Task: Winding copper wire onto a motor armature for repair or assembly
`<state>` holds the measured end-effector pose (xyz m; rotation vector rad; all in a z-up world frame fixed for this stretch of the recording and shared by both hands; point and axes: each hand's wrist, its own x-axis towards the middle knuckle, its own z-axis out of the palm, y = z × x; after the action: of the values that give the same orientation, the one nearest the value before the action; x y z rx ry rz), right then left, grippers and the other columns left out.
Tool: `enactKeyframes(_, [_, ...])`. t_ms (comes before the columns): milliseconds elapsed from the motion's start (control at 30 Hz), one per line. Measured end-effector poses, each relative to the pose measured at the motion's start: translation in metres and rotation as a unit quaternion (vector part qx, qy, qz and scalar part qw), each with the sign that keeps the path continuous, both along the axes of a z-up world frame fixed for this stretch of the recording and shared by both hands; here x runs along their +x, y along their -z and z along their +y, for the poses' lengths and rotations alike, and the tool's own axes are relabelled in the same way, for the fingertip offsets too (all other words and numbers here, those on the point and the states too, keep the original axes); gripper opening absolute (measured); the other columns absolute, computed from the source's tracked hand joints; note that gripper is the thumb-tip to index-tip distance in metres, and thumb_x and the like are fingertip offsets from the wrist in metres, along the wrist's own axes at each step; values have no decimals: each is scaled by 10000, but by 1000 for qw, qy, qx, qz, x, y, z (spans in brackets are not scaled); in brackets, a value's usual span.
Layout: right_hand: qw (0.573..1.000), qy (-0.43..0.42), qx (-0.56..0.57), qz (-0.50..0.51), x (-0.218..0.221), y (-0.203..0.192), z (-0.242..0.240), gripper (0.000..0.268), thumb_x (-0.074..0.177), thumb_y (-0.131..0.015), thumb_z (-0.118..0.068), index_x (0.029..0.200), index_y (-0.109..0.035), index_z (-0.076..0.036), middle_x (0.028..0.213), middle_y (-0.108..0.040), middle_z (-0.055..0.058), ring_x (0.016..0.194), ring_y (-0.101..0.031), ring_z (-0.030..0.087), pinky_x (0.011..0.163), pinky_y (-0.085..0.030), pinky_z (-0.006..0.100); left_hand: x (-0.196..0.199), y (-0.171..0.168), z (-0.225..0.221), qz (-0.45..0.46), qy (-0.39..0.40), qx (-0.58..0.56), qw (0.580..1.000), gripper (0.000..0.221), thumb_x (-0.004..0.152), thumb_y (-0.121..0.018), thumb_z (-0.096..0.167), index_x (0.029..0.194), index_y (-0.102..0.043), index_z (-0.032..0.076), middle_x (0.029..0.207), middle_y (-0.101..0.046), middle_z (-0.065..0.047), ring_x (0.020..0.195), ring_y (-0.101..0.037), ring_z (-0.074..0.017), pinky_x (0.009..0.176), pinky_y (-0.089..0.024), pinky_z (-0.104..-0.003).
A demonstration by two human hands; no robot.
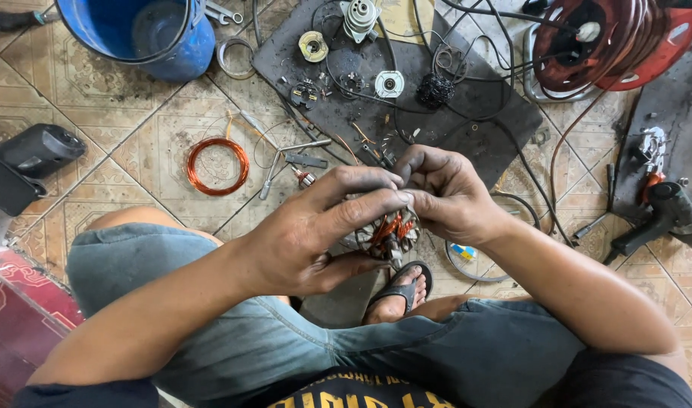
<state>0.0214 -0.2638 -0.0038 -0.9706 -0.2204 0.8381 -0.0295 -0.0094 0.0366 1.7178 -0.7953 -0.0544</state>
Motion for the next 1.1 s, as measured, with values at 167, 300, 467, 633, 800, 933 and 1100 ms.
enactKeyframes(167, [998, 42, -44, -20, -6, 2, 7, 156, 977, -701, -64, 1088, -611, -3, 831, -642, 4, 656, -538, 14, 542, -398, 157, 3, 7, -7, 16, -104, 7, 994, 667, 840, -866, 257, 1385, -522, 85, 1308, -534, -112, 1141, -616, -255, 996, -570, -384])
enactKeyframes(300, [896, 81, -305, -313, -7, -33, 27, 75, 952, -654, 52, 1010, -694, 28, 740, -567, -15, 620, -413, 60, 545, -355, 220, 11, 3, -7, 282, -127, -195, 931, 571, 865, -792, 118, 1349, -504, 31, 1165, -680, -101, 1002, -691, -157, 863, -603, -258])
enactKeyframes(467, [861, 72, -325, -385, 0, -48, 37, 138, 948, -655, 54, 1066, -726, 73, 635, -535, -11, 516, -366, 74, 442, -298, 245, 23, 32, -7, 484, -115, -406, 767, 426, 938, -738, 169, 1260, -550, -34, 1006, -648, -90, 869, -651, -168, 910, -601, -368])
enactKeyframes(633, [869, 67, -320, -370, 0, -52, 36, 126, 955, -660, 49, 1062, -722, 74, 638, -547, -5, 519, -380, 72, 442, -307, 241, 26, 36, -5, 531, -96, -422, 728, 387, 962, -710, 240, 1197, -576, -36, 1024, -684, -103, 882, -725, -219, 883, -633, -387])
enactKeyframes(800, [874, 55, -305, -373, 1, -60, 33, 142, 946, -647, 55, 1069, -717, 64, 640, -542, -9, 520, -378, 70, 442, -308, 243, 28, 33, 3, 528, -40, -429, 732, 405, 991, -703, 238, 1224, -570, -66, 1108, -706, -180, 919, -758, -301, 933, -643, -422])
enactKeyframes(933, [878, 58, -297, -372, -2, -59, 31, 138, 933, -653, 62, 1053, -721, 58, 613, -517, -14, 505, -363, 68, 427, -297, 248, 27, 37, 6, 530, -25, -421, 735, 427, 1016, -679, 238, 1294, -552, -61, 1151, -699, -175, 912, -748, -264, 913, -641, -420])
enactKeyframes(1100, [884, 35, -295, -361, -2, -61, 29, 198, 928, -625, 39, 1096, -728, 62, 588, -521, -8, 479, -366, 59, 400, -274, 246, 27, 39, 7, 541, -47, -400, 738, 499, 946, -757, 268, 1279, -561, -48, 1068, -705, -165, 808, -726, -188, 791, -677, -393])
